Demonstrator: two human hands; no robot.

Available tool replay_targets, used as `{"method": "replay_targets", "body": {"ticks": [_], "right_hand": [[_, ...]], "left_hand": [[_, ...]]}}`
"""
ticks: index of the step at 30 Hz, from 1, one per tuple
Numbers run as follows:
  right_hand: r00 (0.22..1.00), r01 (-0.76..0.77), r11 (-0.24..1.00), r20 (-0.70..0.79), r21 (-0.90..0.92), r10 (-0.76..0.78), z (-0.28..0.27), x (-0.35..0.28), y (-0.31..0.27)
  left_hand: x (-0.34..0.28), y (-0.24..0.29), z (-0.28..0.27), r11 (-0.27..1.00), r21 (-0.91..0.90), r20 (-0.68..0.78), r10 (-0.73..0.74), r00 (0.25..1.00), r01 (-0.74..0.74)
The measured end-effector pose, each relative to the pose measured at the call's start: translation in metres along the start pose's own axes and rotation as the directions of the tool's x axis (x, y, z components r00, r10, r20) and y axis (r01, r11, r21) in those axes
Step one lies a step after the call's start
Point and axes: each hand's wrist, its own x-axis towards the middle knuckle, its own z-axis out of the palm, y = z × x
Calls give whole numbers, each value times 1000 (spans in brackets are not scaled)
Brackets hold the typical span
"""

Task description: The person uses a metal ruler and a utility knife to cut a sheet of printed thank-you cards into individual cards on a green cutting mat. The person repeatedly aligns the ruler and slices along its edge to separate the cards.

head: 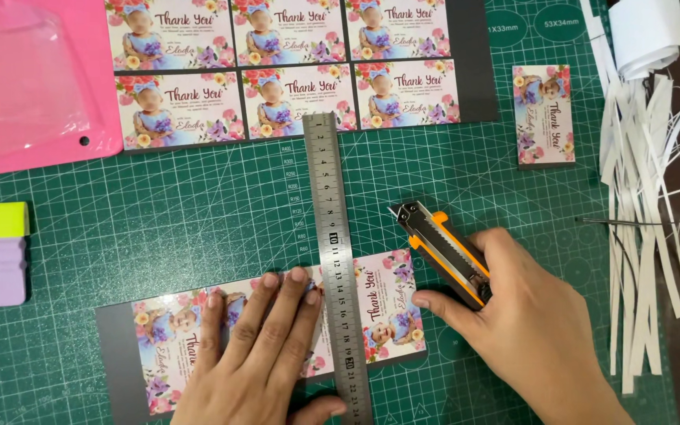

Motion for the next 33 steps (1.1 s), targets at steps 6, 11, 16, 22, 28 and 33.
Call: {"method": "replay_targets", "body": {"ticks": [6, 11, 16, 22, 28, 33], "right_hand": [[1000, -2, 1000, 8, 9, 2, -1, 0, 0], [1000, 17, 1000, -12, -2, -17, 4, 2, 3], [1000, 2, 1000, 25, -12, -2, 3, 3, 4], [992, 88, 996, -91, 12, -86, 9, 3, 8], [994, 93, 996, -64, 5, -92, 8, 2, 9], [992, 104, 994, -78, 17, -103, 9, 2, 10]], "left_hand": [[-1, 0, 1, 1000, -9, 4, -9, 1000, 9], [0, 0, -1, 1000, 13, 7, -5, 1000, 5], [0, 1, -1, 1000, -6, 10, -10, 1000, 10], [0, 0, 0, 1000, 3, 12, -13, 1000, 13], [0, -1, -1, 1000, -7, 17, -13, 1000, 13], [0, -1, 0, 1000, -3, 9, -3, 1000, 3]]}}
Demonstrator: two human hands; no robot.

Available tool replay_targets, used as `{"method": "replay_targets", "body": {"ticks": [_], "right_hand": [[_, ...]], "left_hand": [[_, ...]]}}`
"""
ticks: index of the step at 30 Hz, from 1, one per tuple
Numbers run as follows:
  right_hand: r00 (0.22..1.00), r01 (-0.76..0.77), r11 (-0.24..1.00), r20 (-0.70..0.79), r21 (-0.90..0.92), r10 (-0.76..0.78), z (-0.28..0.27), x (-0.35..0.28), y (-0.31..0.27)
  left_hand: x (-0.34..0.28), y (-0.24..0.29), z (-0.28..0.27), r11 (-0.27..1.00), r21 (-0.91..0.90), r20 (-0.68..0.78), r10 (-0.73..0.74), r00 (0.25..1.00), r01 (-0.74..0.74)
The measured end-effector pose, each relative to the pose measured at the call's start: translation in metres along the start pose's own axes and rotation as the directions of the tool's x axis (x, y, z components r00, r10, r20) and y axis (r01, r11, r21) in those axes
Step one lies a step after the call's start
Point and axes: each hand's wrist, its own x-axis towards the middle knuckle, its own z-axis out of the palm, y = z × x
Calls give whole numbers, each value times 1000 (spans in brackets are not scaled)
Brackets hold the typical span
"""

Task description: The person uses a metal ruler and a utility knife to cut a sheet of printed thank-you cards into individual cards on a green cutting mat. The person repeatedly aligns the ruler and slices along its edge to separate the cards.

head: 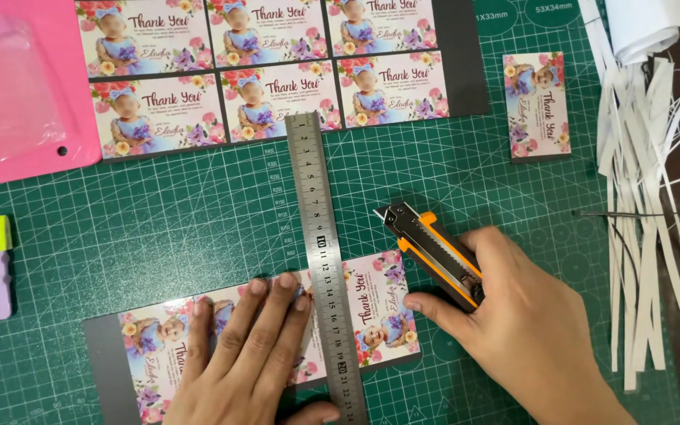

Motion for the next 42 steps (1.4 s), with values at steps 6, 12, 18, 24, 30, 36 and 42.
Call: {"method": "replay_targets", "body": {"ticks": [6, 12, 18, 24, 30, 36, 42], "right_hand": [[991, 93, 996, -98, 16, -91, 7, -1, 6], [998, 6, 995, 57, 104, -12, -6, 3, 7], [986, 155, 982, -86, 107, -146, -3, 1, 6], [986, 148, 987, -81, 67, -143, 3, 2, 8], [996, 84, 995, 12, 47, -84, 0, 4, 6], [982, 167, 985, -96, 37, -163, 4, 2, 8], [993, 107, 993, -54, 52, -104, 2, 1, 5]], "left_hand": [[0, 1, -1, 1000, -24, 11, -15, 1000, 15], [2, 2, -3, 999, -32, -9, -15, 1000, 15], [4, 2, -1, 999, -30, -44, 11, 999, -13], [6, 4, -1, 1000, -15, -78, -5, 997, 3], [6, 6, 0, 1000, -12, -71, -22, 997, 21], [7, 6, -2, 999, -33, -57, -24, 998, 22], [8, 4, -4, 1000, -19, -88, 23, 996, -25]]}}
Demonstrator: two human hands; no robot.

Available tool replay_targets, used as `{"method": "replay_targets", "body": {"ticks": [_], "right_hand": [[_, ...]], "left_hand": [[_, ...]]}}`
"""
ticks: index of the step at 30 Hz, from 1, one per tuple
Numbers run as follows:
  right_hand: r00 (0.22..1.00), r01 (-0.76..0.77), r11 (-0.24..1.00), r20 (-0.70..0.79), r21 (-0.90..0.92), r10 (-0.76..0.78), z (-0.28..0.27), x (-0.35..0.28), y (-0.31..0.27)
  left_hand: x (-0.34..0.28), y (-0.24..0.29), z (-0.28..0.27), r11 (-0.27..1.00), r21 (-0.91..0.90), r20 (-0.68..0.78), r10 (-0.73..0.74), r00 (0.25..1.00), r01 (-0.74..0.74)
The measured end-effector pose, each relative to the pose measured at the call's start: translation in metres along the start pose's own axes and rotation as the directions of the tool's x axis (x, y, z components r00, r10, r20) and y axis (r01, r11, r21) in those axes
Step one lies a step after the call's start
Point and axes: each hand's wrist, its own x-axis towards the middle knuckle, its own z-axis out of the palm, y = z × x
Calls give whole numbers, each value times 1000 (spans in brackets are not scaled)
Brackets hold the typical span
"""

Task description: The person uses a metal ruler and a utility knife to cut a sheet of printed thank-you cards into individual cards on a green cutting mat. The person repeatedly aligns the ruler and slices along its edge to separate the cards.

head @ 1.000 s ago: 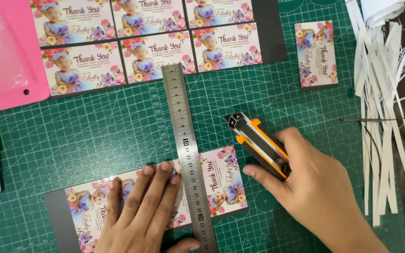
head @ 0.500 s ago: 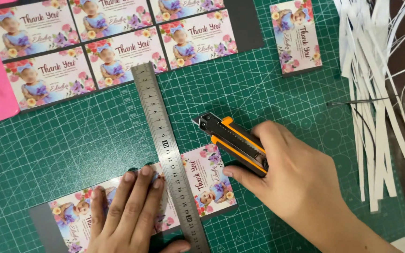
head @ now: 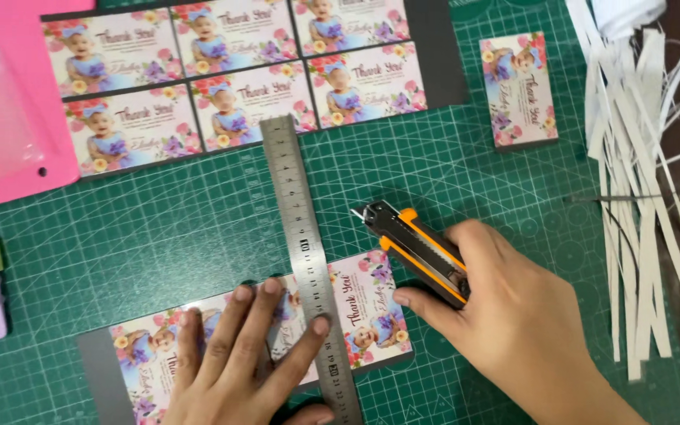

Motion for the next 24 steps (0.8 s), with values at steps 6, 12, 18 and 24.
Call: {"method": "replay_targets", "body": {"ticks": [6, 12, 18, 24], "right_hand": [[981, -171, 983, 83, -71, 176, -3, 1, -8], [903, -337, 926, 221, -170, 369, -18, 10, -27], [893, -389, 908, 178, -159, 414, -15, 9, -32], [913, -379, 917, 111, -127, 393, -12, 7, -31]], "left_hand": [[-2, 0, -7, 999, -18, 63, -25, 998, 26], [-5, -5, -2, 996, -90, -9, -21, 1000, 20], [-8, -7, 0, 990, -138, -15, -8, 1000, 6], [-9, -8, 1, 995, -102, -40, -6, 999, 2]]}}
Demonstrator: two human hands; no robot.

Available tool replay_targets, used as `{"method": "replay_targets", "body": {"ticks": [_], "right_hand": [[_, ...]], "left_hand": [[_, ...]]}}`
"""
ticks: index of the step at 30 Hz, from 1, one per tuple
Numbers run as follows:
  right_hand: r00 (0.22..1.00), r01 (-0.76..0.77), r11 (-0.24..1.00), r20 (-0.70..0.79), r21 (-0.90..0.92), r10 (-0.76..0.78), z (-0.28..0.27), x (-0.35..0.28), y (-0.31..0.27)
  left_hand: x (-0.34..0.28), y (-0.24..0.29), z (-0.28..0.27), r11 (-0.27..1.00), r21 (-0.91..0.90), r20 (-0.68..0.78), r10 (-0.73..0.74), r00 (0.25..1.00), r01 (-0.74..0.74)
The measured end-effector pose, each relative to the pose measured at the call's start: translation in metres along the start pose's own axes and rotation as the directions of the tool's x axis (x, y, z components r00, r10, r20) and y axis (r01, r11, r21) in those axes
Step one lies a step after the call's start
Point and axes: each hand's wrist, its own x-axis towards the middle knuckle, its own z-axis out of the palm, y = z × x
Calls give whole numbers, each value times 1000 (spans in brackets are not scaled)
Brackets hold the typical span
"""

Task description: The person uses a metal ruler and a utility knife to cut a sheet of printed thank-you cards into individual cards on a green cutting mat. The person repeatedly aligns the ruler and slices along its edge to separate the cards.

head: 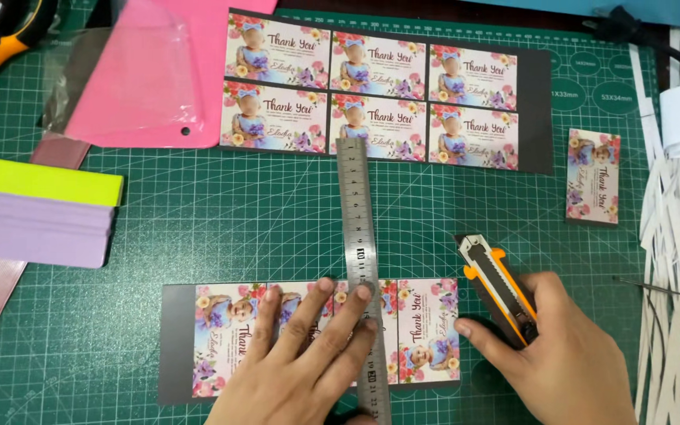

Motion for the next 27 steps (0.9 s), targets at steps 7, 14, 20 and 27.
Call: {"method": "replay_targets", "body": {"ticks": [7, 14, 20, 27], "right_hand": [[999, -24, 1000, 21, -5, 24, -3, -1, -2], [1000, 7, 1000, 23, -20, -7, 0, 1, 1], [997, -22, 999, 70, -28, 24, -6, 0, -4], [998, -1, 999, 68, -40, 4, -4, 1, -1]], "left_hand": [[0, -1, -1, 1000, 7, 11, 22, 1000, -22], [1, -1, 2, 998, 45, -7, 37, 999, -37], [4, 2, 0, 998, 51, -1, 23, 1000, -23], [5, 3, 0, 997, 71, 20, 28, 999, -29]]}}
